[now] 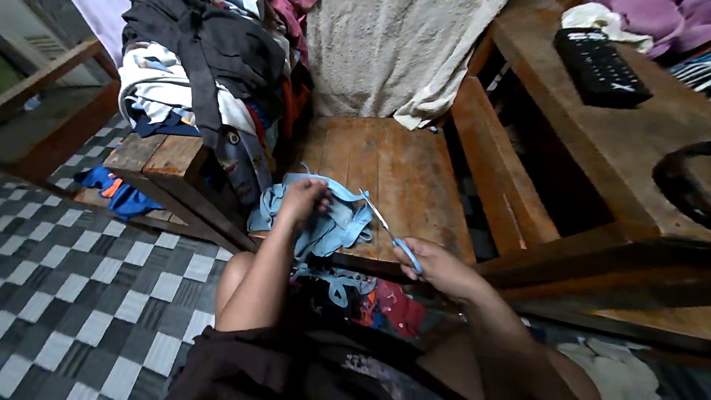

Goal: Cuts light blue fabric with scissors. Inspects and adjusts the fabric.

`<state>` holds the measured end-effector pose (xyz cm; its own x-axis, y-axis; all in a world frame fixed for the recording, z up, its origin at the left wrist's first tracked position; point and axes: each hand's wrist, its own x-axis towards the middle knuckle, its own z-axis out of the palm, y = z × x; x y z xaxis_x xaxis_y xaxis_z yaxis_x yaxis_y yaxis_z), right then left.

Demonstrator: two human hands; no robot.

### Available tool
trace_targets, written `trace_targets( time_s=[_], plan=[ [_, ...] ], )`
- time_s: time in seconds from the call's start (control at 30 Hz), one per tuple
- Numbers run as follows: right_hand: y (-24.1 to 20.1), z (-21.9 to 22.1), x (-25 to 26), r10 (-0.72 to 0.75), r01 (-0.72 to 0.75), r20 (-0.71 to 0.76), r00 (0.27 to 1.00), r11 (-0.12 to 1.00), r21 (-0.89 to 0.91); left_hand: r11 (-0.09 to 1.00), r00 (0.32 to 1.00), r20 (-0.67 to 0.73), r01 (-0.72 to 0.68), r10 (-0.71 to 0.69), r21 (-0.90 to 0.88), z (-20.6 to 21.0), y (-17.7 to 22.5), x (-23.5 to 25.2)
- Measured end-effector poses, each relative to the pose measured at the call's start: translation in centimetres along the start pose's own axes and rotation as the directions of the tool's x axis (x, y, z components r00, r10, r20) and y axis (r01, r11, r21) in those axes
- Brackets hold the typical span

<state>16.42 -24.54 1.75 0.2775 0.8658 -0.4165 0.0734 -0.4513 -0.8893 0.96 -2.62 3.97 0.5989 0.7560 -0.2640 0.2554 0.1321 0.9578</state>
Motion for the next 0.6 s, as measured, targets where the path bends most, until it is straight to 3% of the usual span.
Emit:
trace_targets(
  time_s=[0.1,0.2,0.3,0.6],
  plan=[
    [-0.5,0.1,-0.4,-0.026,0.026,0.0,1.0,0.999,0.022,0.912,0.955,0.178,0.281,-0.236,-0.298,2.7,-1.3,-1.1],
    [-0.6,0.2,-0.8,-0.048,0.047,0.009,0.999,0.998,0.034,0.702,0.915,0.225,0.402,-0.335,-0.588,4.1,-1.3,-0.6],
    [-0.6,0.3,-1.0,-0.061,0.061,0.017,0.998,0.997,0.043,0.521,0.909,0.198,0.378,-0.368,-0.765,4.3,-1.1,0.7],
    [-0.5,0.4,-1.5,-0.065,0.065,0.019,0.998,0.998,0.002,0.282,0.95,0.08,0.169,-0.301,-0.944,4.4,-1.0,0.4]
  ],
)
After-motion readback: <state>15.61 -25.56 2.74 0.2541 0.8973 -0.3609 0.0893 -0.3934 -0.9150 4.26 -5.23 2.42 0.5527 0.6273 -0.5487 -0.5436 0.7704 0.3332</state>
